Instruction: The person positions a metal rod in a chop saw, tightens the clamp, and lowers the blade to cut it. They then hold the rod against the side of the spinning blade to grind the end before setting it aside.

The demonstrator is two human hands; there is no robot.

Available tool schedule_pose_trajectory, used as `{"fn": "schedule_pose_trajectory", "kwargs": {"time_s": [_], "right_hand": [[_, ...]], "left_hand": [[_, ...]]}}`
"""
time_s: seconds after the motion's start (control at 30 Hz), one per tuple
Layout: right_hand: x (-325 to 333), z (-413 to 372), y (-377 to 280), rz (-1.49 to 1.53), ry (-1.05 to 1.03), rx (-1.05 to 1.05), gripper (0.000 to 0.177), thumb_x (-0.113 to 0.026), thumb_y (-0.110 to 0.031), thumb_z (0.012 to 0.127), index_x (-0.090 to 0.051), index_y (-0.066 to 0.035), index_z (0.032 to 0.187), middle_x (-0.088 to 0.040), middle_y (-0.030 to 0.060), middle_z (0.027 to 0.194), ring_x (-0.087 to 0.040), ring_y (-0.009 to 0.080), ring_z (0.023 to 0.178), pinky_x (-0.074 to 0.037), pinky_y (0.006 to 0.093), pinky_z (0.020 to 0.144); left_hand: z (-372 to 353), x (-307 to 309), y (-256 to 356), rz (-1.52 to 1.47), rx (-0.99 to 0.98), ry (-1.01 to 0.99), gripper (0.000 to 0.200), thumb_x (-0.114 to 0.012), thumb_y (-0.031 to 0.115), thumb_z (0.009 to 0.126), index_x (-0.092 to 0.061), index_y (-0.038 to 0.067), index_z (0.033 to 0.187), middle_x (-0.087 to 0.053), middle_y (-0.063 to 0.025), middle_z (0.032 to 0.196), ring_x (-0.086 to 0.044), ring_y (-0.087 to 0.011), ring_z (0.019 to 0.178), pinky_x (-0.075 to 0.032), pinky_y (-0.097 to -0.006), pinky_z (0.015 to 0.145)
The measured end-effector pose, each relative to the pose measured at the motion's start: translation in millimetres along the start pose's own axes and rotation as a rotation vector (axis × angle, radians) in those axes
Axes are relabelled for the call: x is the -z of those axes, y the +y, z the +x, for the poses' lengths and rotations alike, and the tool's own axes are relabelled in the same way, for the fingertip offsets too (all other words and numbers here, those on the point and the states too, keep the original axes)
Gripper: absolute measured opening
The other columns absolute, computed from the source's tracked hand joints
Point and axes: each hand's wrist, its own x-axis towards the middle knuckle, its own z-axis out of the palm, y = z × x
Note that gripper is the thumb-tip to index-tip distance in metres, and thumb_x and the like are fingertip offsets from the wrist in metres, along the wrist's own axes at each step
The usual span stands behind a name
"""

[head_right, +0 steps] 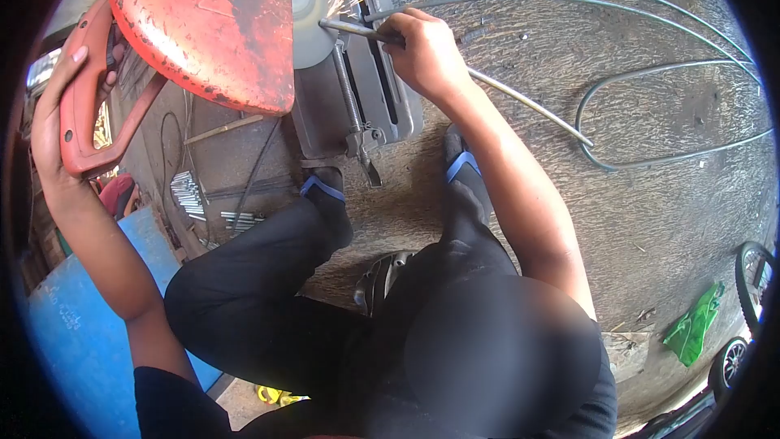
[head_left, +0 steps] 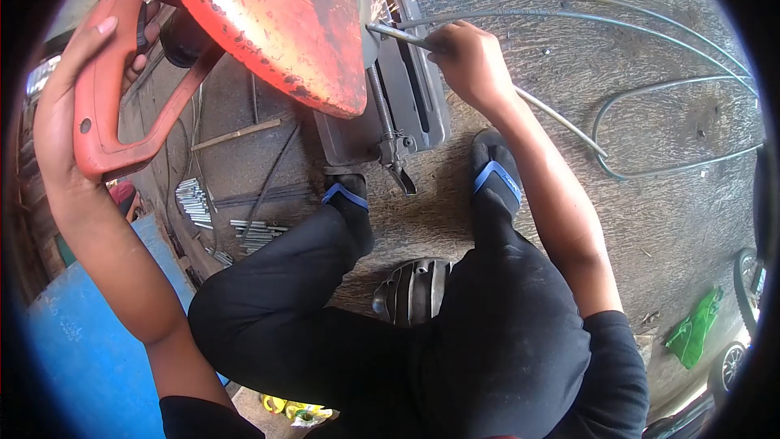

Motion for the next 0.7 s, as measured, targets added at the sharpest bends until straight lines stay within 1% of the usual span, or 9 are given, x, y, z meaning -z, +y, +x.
{"fn": "schedule_pose_trajectory", "kwargs": {"time_s": [0.07,0.3,0.4,0.47,0.5,0.57,0.6,0.63,0.7], "right_hand": [[-3,0,2,-0.020,0.036,0.016,0.016,-0.066,0.000,0.069,-0.066,-0.002,0.085,-0.060,0.0147,0.082,-0.062,0.0338,0.079,-0.050,0.0391,0.070],[-7,-2,0,-0.051,0.052,-0.018,0.018,-0.065,0.000,0.069,-0.065,-0.002,0.087,-0.061,0.0149,0.083,-0.062,0.0342,0.082,-0.050,0.0396,0.072],[-10,-2,-1,-0.038,0.112,-0.042,0.018,-0.064,0.000,0.070,-0.065,-0.001,0.088,-0.061,0.0156,0.085,-0.062,0.0352,0.083,-0.050,0.0410,0.072],[-11,-1,1,-0.130,0.092,0.001,0.016,-0.061,-0.001,0.073,-0.065,0.000,0.088,-0.062,0.0173,0.083,-0.062,0.0373,0.081,-0.050,0.0426,0.074],[-8,1,-1,-0.127,0.091,0.003,0.016,-0.061,-0.001,0.073,-0.065,0.000,0.088,-0.062,0.0173,0.083,-0.062,0.0373,0.081,-0.050,0.0426,0.074],[4,7,-5,-0.099,-0.015,-0.082,0.019,-0.057,-0.004,0.074,-0.065,0.001,0.090,-0.064,0.0210,0.083,-0.062,0.0396,0.081,-0.050,0.0419,0.076],[14,10,-16,-0.047,-0.086,-0.168,0.021,-0.054,-0.008,0.075,-0.065,0.003,0.090,-0.065,0.0236,0.082,-0.064,0.0382,0.081,-0.050,0.0394,0.077],[21,15,-20,-0.047,-0.086,-0.168,0.021,-0.054,-0.008,0.075,-0.065,0.003,0.090,-0.065,0.0236,0.082,-0.064,0.0382,0.081,-0.050,0.0394,0.077],[32,19,-23,0.028,-0.233,-0.312,0.024,-0.054,-0.009,0.075,-0.064,0.004,0.091,-0.065,0.0247,0.085,-0.065,0.0348,0.081,-0.050,0.0372,0.078]], "left_hand": [[0,0,1,0.015,0.004,-0.005,0.046,-0.060,0.016,0.086,-0.049,-0.006,0.125,-0.060,-0.0126,0.113,-0.062,-0.0177,0.096,-0.049,-0.0256,0.078],[1,2,0,0.025,-0.012,-0.023,0.046,-0.060,0.017,0.086,-0.049,-0.006,0.125,-0.061,-0.0128,0.111,-0.062,-0.0177,0.096,-0.049,-0.0249,0.077],[3,6,-1,0.051,-0.031,-0.042,0.047,-0.060,0.017,0.086,-0.048,-0.005,0.125,-0.061,-0.0128,0.109,-0.062,-0.0162,0.092,-0.049,-0.0238,0.075],[12,21,-4,0.057,0.042,-0.152,0.047,-0.060,0.017,0.086,-0.048,-0.005,0.125,-0.061,-0.0124,0.108,-0.061,-0.0141,0.088,-0.048,-0.0228,0.072],[11,21,-4,0.058,0.041,-0.149,0.047,-0.060,0.017,0.086,-0.048,-0.005,0.125,-0.061,-0.0124,0.108,-0.061,-0.0141,0.088,-0.048,-0.0228,0.072],[9,18,-4,0.073,0.021,-0.122,0.049,-0.061,0.017,0.085,-0.047,-0.005,0.127,-0.062,-0.0118,0.105,-0.060,-0.0125,0.086,-0.047,-0.0218,0.070],[8,14,-4,0.072,0.022,-0.122,0.049,-0.061,0.017,0.085,-0.047,-0.005,0.127,-0.062,-0.0118,0.105,-0.060,-0.0125,0.086,-0.047,-0.0218,0.070],[5,9,-3,0.054,-0.003,-0.103,0.049,-0.061,0.017,0.085,-0.047,-0.005,0.127,-0.062,-0.0118,0.104,-0.060,-0.0124,0.086,-0.047,-0.0216,0.070],[4,5,-3,0.035,-0.028,-0.082,0.050,-0.061,0.017,0.085,-0.047,-0.005,0.128,-0.062,-0.0118,0.103,-0.060,-0.0123,0.086,-0.047,-0.0214,0.070]]}}
